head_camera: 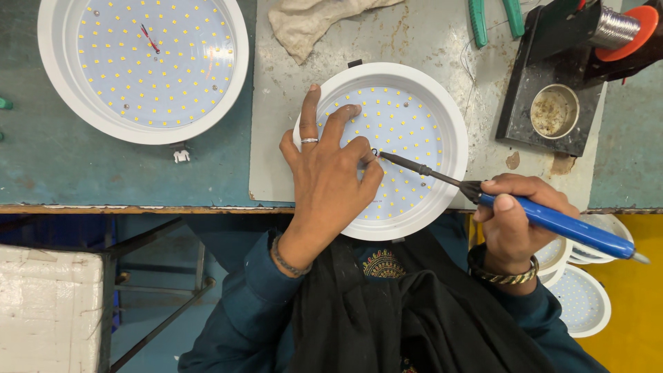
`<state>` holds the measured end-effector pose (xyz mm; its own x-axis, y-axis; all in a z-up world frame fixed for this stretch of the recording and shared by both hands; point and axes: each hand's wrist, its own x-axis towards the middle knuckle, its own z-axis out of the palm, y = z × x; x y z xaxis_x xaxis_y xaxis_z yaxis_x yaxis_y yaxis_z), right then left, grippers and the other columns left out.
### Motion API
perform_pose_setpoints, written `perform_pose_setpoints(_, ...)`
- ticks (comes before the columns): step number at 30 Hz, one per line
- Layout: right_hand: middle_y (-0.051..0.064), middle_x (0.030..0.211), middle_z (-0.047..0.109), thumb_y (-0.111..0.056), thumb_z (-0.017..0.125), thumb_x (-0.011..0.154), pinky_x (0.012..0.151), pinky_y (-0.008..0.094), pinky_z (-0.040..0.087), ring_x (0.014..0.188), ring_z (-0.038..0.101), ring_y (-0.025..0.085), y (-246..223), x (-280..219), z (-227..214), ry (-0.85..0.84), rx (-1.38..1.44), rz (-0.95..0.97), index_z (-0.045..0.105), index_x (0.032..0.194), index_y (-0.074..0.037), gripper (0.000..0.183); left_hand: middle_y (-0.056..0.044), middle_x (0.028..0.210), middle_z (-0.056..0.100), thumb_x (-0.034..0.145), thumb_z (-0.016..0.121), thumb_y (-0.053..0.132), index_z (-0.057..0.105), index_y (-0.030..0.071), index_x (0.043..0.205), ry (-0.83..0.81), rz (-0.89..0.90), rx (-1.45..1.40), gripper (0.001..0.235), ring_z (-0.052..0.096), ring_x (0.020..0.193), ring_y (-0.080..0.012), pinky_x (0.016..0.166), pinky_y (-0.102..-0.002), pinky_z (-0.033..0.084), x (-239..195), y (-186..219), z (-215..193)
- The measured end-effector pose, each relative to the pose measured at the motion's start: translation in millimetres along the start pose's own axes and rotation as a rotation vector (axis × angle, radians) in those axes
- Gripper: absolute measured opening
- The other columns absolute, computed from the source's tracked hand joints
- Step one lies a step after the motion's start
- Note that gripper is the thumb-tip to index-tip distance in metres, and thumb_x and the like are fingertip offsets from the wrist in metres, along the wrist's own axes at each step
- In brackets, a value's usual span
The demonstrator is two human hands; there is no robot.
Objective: The person uses a soldering iron to attach wires to the circuit board of several round LED light fixtures. They handle multiple units, moving them aside after each soldering step and occasionally using pliers to trim wire ends.
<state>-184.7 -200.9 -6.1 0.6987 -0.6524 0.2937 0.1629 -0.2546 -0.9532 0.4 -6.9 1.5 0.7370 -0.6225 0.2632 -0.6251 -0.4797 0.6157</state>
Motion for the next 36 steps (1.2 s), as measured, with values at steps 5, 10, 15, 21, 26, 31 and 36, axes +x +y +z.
perform_pose_setpoints(5,0.018,0.083,0.068,-0.017,0.069,0.1,0.053,0.021,0.049,0.054,0.061,0.015,-7,6,3,-0.064,-0.002,-0.024,0.068,0.098,0.013,0.029,-0.016,0.145,0.053,0.077,0.074,0.02,0.072,0.013,0.071,-0.004,-0.017,-0.021,0.009,0.016,0.152,-0.0438,0.106,-0.062,0.022,1,1,-1)
perform_pose_setpoints(10,0.017,0.076,0.067,-0.017,0.068,0.098,0.052,0.02,0.048,0.053,0.062,0.014,-17,11,5,-0.115,-0.099,-0.049,0.068,0.094,0.011,0.029,-0.017,0.146,0.053,0.076,0.075,0.02,0.072,0.013,0.07,-0.004,-0.028,-0.018,0.009,0.015,0.152,-0.0446,0.105,-0.061,0.022,3,2,-1)
perform_pose_setpoints(15,0.016,0.074,0.067,-0.019,0.069,0.099,0.051,0.02,0.047,0.052,0.061,0.013,-20,11,8,-0.115,-0.099,-0.062,0.068,0.094,0.011,0.031,-0.016,0.145,0.054,0.076,0.075,0.02,0.071,0.013,0.069,0.0,-0.036,-0.024,0.01,0.017,0.152,-0.0443,0.105,-0.06,0.022,2,1,0)
perform_pose_setpoints(21,0.018,0.081,0.067,-0.022,0.069,0.097,0.049,0.02,0.046,0.052,0.061,0.014,-20,5,3,0.045,-0.081,-0.038,0.068,0.093,0.011,0.033,-0.016,0.145,0.054,0.076,0.075,0.02,0.072,0.014,0.07,0.008,-0.032,-0.013,0.009,0.017,0.152,-0.0445,0.104,-0.059,0.022,3,4,-2)
perform_pose_setpoints(26,0.02,0.082,0.067,-0.021,0.069,0.097,0.05,0.02,0.046,0.052,0.059,0.015,-14,6,0,0.002,-0.083,-0.027,0.068,0.094,0.013,0.035,-0.016,0.145,0.054,0.077,0.075,0.02,0.071,0.014,0.069,0.004,-0.028,-0.019,0.011,0.017,0.152,-0.0443,0.104,-0.059,0.022,2,0,2)
perform_pose_setpoints(31,0.019,0.082,0.066,-0.021,0.067,0.098,0.049,0.021,0.045,0.051,0.057,0.015,-8,2,0,0.049,-0.052,-0.04,0.066,0.094,0.012,0.034,-0.017,0.144,0.053,0.076,0.076,0.021,0.071,0.014,0.072,0.003,-0.014,0.004,0.009,0.018,0.15,-0.0455,0.102,-0.06,0.024,0,0,2)
perform_pose_setpoints(36,0.019,0.088,0.066,-0.024,0.066,0.106,0.051,0.026,0.045,0.056,0.054,0.018,12,8,-7,0.256,-0.03,-0.267,0.057,0.105,0.005,0.03,-0.028,0.138,0.054,0.089,0.068,0.019,0.061,0.006,0.127,0.098,-0.058,-0.092,0.042,0.049,0.127,-0.0483,0.096,-0.058,0.046,20,-16,-24)
